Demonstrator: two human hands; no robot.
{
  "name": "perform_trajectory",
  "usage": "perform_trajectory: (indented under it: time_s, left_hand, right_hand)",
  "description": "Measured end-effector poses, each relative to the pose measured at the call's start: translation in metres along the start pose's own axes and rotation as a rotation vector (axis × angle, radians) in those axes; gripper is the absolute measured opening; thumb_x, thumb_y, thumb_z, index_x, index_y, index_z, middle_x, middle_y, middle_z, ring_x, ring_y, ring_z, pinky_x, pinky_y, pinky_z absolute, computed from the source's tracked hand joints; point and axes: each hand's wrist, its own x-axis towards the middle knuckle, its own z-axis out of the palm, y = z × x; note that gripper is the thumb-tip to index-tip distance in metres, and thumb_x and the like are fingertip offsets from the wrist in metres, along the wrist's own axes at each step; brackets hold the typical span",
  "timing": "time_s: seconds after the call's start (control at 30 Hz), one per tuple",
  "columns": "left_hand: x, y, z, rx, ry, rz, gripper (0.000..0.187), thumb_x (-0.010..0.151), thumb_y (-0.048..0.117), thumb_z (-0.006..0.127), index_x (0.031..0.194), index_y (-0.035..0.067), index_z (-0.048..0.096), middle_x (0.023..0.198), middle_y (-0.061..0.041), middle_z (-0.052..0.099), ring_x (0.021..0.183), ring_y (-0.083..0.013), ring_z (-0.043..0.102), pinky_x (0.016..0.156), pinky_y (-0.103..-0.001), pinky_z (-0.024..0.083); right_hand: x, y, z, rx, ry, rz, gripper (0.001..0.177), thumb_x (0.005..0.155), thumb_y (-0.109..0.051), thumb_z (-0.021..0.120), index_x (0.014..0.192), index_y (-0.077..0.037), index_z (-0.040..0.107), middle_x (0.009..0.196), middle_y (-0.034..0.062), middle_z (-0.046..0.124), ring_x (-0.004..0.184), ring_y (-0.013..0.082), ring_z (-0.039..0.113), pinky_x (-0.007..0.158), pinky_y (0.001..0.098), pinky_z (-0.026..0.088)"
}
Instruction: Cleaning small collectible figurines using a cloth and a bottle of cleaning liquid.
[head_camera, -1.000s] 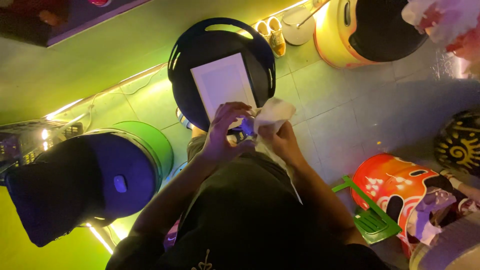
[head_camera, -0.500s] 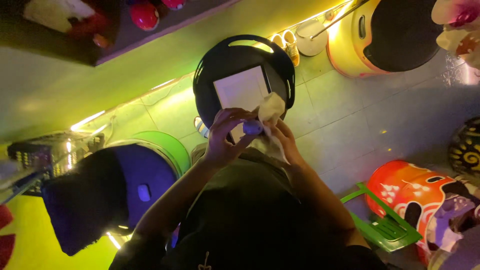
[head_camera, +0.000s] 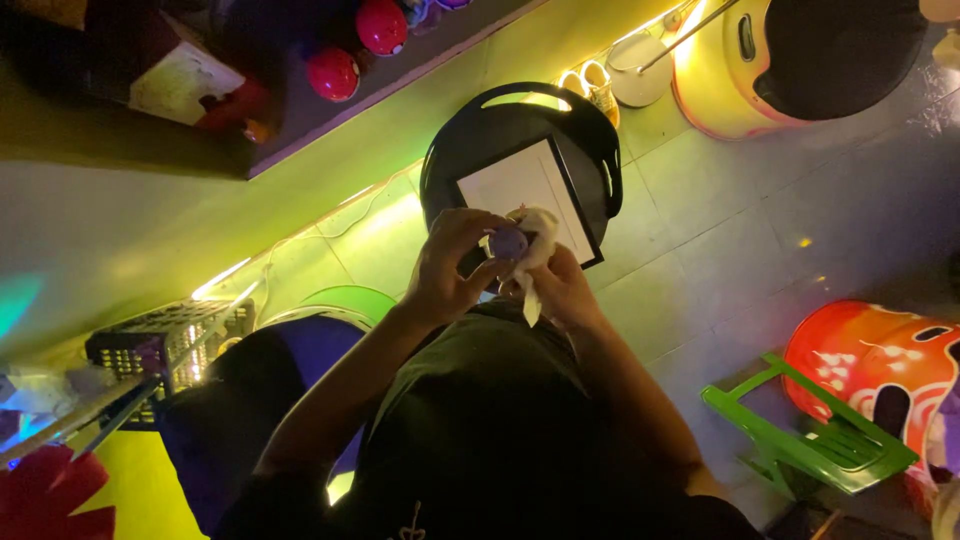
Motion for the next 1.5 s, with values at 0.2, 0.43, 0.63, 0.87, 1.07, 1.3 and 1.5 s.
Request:
perform_trajectory:
  time_s: [0.2,0.43,0.63,0.87,1.07,1.3,1.5]
  left_hand:
    - [-0.005,-0.001,0.0,-0.027,0.055,0.059,0.044,0.085,0.007,0.078,0.127,0.002,0.065,0.13,-0.014,0.06,0.122,-0.0339,0.06,0.107,-0.042,0.049]
    - [-0.01,0.002,0.026,-0.101,0.112,-0.027,0.04,0.085,0.003,0.075,0.124,0.002,0.066,0.129,-0.015,0.059,0.122,-0.0285,0.061,0.103,-0.039,0.054]
    - [-0.013,0.002,0.051,-0.655,0.183,-0.235,0.035,0.1,0.015,0.063,0.132,0.005,0.052,0.127,-0.012,0.061,0.125,-0.0251,0.061,0.109,-0.04,0.049]
    - [-0.014,0.024,0.099,-0.789,0.011,-0.048,0.036,0.105,0.031,0.059,0.124,-0.001,0.061,0.134,-0.016,0.058,0.128,-0.0276,0.056,0.113,-0.041,0.044]
    - [-0.014,0.042,0.133,-0.59,0.001,0.01,0.041,0.105,0.035,0.066,0.123,-0.002,0.061,0.135,-0.015,0.056,0.131,-0.0274,0.056,0.114,-0.04,0.044]
    - [-0.04,0.022,0.194,-0.754,-0.018,-0.223,0.039,0.109,0.029,0.059,0.132,-0.002,0.066,0.134,-0.012,0.061,0.116,-0.0202,0.062,0.096,-0.036,0.052]
    - [-0.043,0.029,0.227,-0.901,0.032,-0.35,0.046,0.114,0.031,0.052,0.148,0.0,0.055,0.136,-0.01,0.065,0.121,-0.0163,0.063,0.108,-0.032,0.051]
  right_hand:
    - [0.01,0.04,-0.035,0.023,-0.008,-0.046,0.02,0.096,-0.005,0.066,0.108,0.01,0.065,0.092,0.0165,0.071,0.072,0.0191,0.068,0.063,0.0311,0.056]
    - [0.0,0.021,-0.044,-0.083,0.052,0.039,0.025,0.086,0.001,0.061,0.11,0.008,0.066,0.093,0.014,0.074,0.072,0.0169,0.07,0.066,0.0296,0.06]
    - [-0.026,0.008,-0.083,0.048,0.038,-0.049,0.033,0.1,-0.009,0.061,0.131,0.002,0.063,0.103,0.0099,0.069,0.078,0.0139,0.063,0.066,0.0274,0.052]
    - [-0.039,0.036,-0.163,-0.034,0.04,-0.156,0.04,0.102,-0.029,0.066,0.132,-0.001,0.061,0.113,0.0053,0.069,0.098,0.0138,0.064,0.086,0.0315,0.053]
    - [-0.069,0.0,-0.18,-0.025,0.182,-0.125,0.023,0.098,-0.021,0.074,0.111,-0.005,0.063,0.104,0.0065,0.069,0.09,0.0133,0.064,0.08,0.0328,0.053]
    - [-0.101,-0.055,-0.17,-0.229,0.052,-0.155,0.03,0.1,-0.014,0.071,0.124,0.004,0.066,0.112,0.0095,0.073,0.098,0.0147,0.068,0.084,0.0306,0.055]
    - [-0.117,-0.067,-0.164,-0.412,0.085,-0.337,0.024,0.104,-0.01,0.063,0.124,0.004,0.062,0.108,0.0078,0.072,0.094,0.0121,0.067,0.082,0.0284,0.056]
